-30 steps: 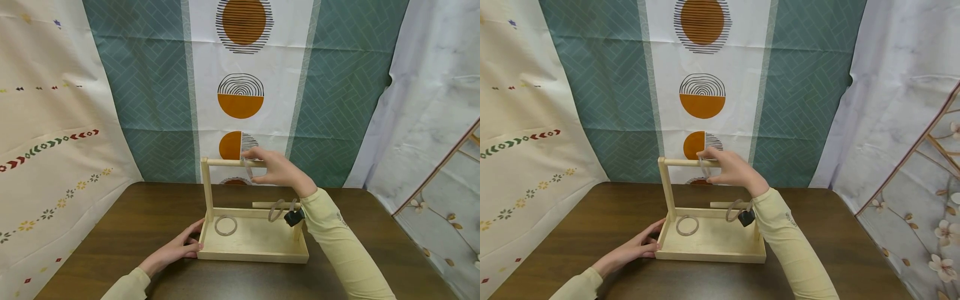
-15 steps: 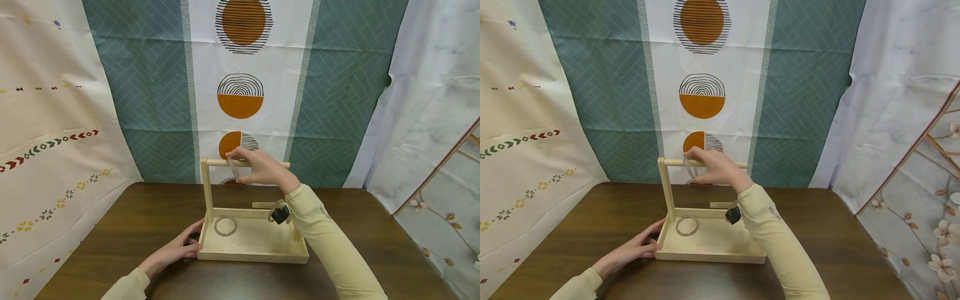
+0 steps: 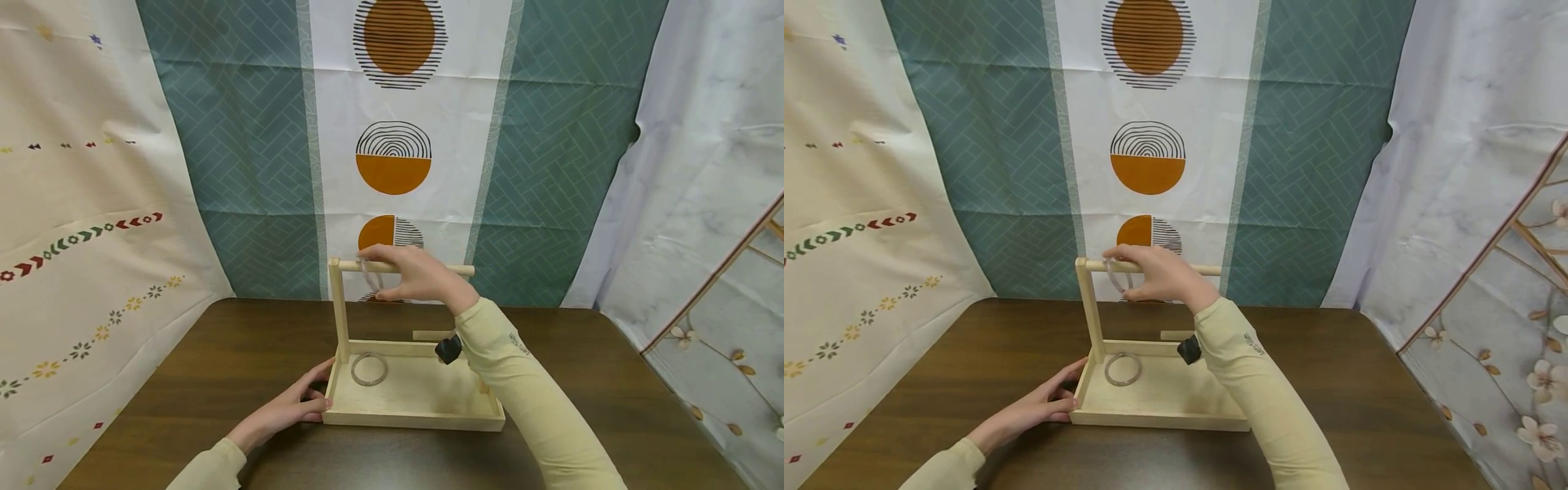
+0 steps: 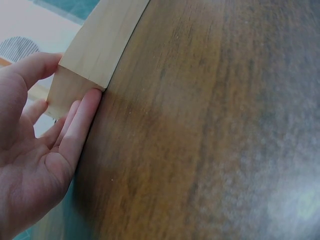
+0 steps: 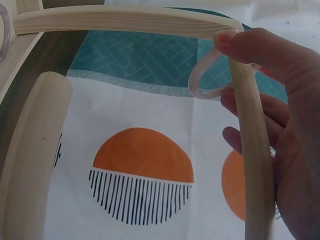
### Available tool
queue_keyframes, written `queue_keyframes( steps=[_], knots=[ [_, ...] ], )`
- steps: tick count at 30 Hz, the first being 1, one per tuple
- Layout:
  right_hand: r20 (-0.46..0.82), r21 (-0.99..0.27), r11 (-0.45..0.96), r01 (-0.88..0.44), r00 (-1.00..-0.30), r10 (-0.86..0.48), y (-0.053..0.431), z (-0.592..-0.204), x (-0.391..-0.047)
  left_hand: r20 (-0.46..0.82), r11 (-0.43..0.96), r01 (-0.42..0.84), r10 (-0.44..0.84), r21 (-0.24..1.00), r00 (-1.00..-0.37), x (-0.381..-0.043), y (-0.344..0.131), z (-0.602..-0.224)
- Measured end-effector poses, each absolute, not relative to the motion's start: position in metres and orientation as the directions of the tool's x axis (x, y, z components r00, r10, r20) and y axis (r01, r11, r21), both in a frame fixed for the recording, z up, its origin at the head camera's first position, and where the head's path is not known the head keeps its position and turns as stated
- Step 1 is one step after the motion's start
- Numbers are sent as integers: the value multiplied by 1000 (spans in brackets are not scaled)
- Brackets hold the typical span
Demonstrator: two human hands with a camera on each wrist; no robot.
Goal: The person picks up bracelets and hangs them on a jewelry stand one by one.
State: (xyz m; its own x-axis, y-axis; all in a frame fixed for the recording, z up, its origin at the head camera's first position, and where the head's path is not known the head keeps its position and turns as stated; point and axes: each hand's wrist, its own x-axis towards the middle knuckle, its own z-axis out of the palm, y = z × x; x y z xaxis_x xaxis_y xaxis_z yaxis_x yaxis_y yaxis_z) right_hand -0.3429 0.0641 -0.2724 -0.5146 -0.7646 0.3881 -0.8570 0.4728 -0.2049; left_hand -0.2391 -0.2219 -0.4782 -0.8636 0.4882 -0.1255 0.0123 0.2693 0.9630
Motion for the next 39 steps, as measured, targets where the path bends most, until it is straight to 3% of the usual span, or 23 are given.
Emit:
queue_keyframes(
  steps=[39],
  knots=[
    [333,-152,542,-826,-560,-759,56,-269,-338,-105,250,25,492,968,-864,-239,-222,-476]
  ],
)
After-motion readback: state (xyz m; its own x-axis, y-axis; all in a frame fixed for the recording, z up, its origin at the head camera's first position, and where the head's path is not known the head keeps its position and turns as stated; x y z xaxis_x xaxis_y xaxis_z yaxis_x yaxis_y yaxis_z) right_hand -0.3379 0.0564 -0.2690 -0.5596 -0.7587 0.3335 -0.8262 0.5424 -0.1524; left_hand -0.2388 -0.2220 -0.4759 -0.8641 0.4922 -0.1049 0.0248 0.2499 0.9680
